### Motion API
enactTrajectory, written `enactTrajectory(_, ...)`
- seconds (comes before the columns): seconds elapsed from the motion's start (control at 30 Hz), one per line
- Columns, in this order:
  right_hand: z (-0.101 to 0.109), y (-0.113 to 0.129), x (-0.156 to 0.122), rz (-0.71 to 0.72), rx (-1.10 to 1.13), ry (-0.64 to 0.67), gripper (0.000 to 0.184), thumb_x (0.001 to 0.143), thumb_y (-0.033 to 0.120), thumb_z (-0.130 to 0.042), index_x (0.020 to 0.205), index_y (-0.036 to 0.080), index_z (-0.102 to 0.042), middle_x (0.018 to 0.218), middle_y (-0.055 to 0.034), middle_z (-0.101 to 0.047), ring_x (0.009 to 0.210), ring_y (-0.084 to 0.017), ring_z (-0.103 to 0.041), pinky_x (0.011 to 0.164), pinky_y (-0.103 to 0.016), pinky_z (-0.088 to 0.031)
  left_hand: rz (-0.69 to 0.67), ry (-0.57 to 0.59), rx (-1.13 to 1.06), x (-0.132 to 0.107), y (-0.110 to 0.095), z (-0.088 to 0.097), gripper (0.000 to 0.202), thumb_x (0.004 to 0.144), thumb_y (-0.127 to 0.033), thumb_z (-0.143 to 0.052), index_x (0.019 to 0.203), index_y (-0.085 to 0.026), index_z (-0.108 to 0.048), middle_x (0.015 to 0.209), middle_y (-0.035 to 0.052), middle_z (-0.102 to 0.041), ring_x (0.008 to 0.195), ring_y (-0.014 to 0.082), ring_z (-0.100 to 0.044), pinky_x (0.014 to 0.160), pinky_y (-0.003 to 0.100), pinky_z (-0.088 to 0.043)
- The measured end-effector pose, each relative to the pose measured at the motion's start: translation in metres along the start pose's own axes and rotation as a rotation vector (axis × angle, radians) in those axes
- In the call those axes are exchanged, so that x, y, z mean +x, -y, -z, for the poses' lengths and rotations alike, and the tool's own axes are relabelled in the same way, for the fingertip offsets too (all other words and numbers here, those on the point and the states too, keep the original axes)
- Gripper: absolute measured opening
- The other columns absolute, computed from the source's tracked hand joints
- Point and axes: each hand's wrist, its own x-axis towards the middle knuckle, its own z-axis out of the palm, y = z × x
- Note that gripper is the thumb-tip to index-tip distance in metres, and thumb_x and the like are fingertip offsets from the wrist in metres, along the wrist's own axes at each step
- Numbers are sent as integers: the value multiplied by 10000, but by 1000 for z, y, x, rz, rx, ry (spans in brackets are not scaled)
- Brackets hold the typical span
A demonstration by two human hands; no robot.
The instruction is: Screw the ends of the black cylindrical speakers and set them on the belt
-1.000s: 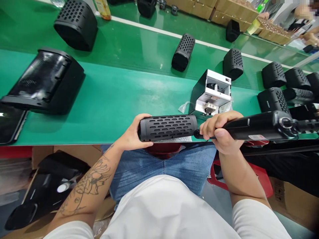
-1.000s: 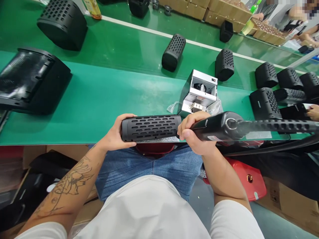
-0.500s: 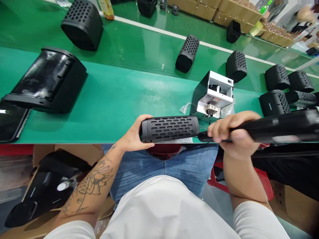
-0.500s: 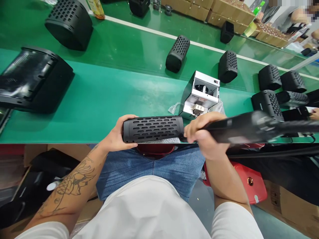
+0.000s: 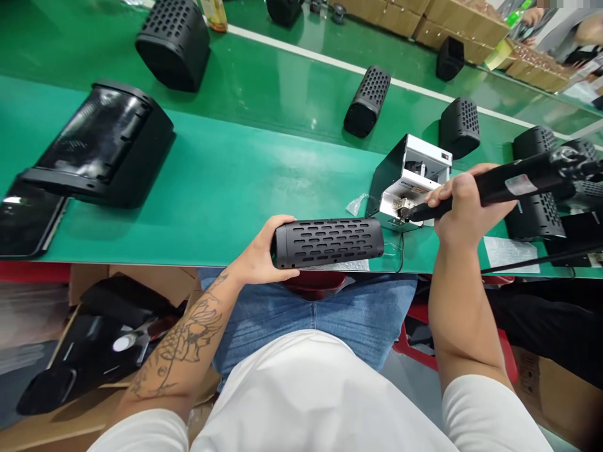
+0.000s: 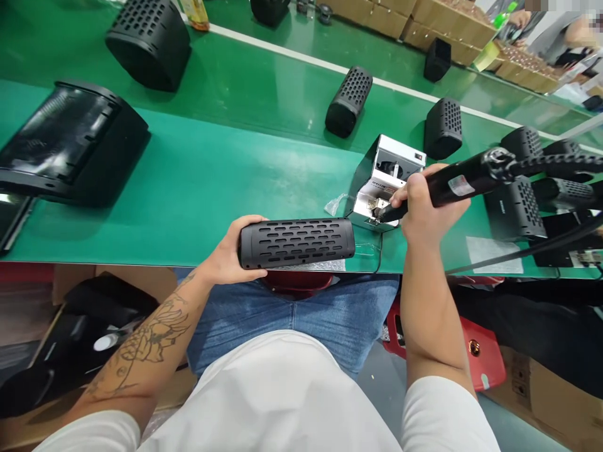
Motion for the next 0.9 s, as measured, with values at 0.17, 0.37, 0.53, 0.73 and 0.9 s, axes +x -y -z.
enactTrajectory(0.17, -23, 67, -24, 13, 36, -88, 229, 964, 459, -1063, 992, 367, -856, 675, 84, -692, 514, -185, -601, 551, -479, -615, 25, 21, 18, 0, -1, 2, 1202, 878, -554, -1091, 1872, -342, -449, 1776, 178, -658, 1545, 419, -787, 1296, 556, -705)
enactTrajectory(0.37, -69, 123, -71, 31, 287, 244, 201, 1043, 460, -1035, 1118, 344, -890, 662, 94, -738, 422, -153, -604, 501, -349, -656, 16, 13, 22, 0, 0, 2, 1190, 885, -560, -1087, 1869, -346, -451, 1791, 191, -644, 1570, 433, -780, 1319, 579, -688)
enactTrajectory(0.53, -97, 115, -85, -63, 375, 362, 203, 1044, 416, -1023, 1027, 326, -842, 650, 72, -746, 434, -153, -638, 527, -327, -677, 48, -7, -6, 1, -1, -2, 1226, 840, -588, -1108, 1859, -331, -476, 1791, 191, -655, 1609, 454, -752, 1371, 616, -661)
enactTrajectory(0.73, -105, 100, -89, -126, 355, 394, 289, 1029, 422, -1031, 949, 314, -775, 625, 74, -733, 397, -153, -622, 508, -323, -696, 67, -4, -33, 2, -4, -4, 1224, 810, -574, -1127, 1836, -336, -504, 1778, 176, -663, 1605, 459, -748, 1390, 630, -651)
enactTrajectory(0.9, -106, 98, -90, -94, 353, 492, 259, 1040, 377, -990, 955, 313, -753, 656, 69, -743, 406, -151, -632, 482, -306, -663, 70, -2, -16, 2, -4, -4, 1216, 809, -570, -1116, 1832, -352, -496, 1781, 169, -657, 1575, 462, -765, 1337, 615, -676)
